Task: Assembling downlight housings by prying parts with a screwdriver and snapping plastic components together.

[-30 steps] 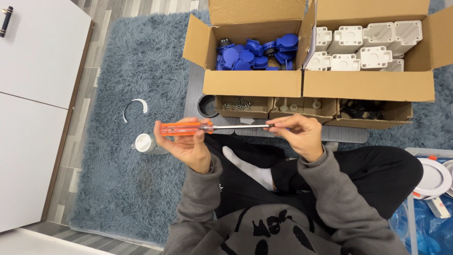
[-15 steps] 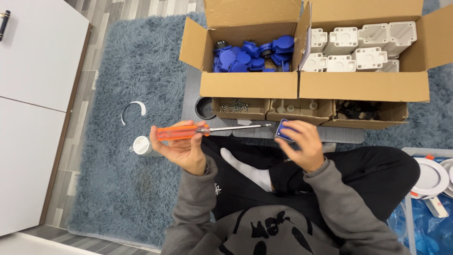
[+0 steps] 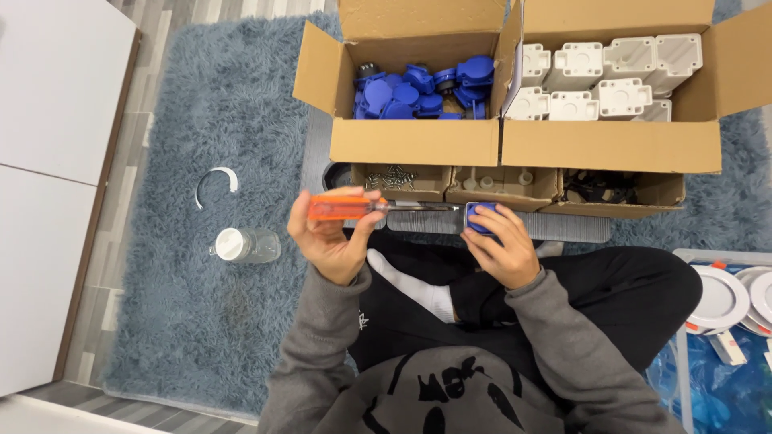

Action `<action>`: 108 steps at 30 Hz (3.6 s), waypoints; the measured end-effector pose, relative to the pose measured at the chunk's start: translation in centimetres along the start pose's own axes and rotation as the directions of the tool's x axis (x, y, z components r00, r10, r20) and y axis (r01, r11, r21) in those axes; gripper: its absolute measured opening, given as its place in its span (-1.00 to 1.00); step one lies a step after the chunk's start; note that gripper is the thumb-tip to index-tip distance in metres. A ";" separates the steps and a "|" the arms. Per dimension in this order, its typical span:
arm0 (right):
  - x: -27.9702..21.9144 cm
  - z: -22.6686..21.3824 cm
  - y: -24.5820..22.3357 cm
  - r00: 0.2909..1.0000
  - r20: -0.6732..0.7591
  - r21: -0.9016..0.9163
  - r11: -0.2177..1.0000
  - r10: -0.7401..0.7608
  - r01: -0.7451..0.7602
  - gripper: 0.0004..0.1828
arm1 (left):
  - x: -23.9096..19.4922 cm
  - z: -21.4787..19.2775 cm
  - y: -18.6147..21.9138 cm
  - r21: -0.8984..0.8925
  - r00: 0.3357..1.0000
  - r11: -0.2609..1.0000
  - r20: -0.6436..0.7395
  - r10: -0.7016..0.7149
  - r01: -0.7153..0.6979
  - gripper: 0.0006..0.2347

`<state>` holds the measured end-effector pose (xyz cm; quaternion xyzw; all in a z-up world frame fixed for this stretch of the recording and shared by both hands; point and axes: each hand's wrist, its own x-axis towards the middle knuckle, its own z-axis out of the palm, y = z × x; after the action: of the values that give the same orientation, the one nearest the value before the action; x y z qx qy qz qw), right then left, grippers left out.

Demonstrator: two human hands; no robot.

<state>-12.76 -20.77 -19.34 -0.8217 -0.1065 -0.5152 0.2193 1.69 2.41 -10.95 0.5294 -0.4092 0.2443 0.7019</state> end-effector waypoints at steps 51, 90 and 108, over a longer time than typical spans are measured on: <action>-2.8 -0.5 1.7 0.989 0.014 0.304 0.942 0.147 -0.145 -0.90 | 6.9 11.0 0.4 -0.025 0.942 0.994 0.323 -0.090 0.103 -0.63; -3.5 -0.2 2.0 0.988 0.002 0.325 0.934 0.156 -0.148 -0.88 | 6.4 11.7 -0.4 -0.120 0.943 0.979 0.310 -0.118 0.162 -0.67; -3.4 -0.1 2.0 0.989 -0.006 0.325 0.936 0.149 -0.139 -0.88 | 6.3 11.7 -0.2 0.000 0.965 0.996 0.246 -0.090 0.093 -0.63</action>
<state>-13.56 -22.46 -22.83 -0.7721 -0.1256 -0.4860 0.3897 1.59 -9.24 -4.55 0.5699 -0.4695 0.1420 0.6593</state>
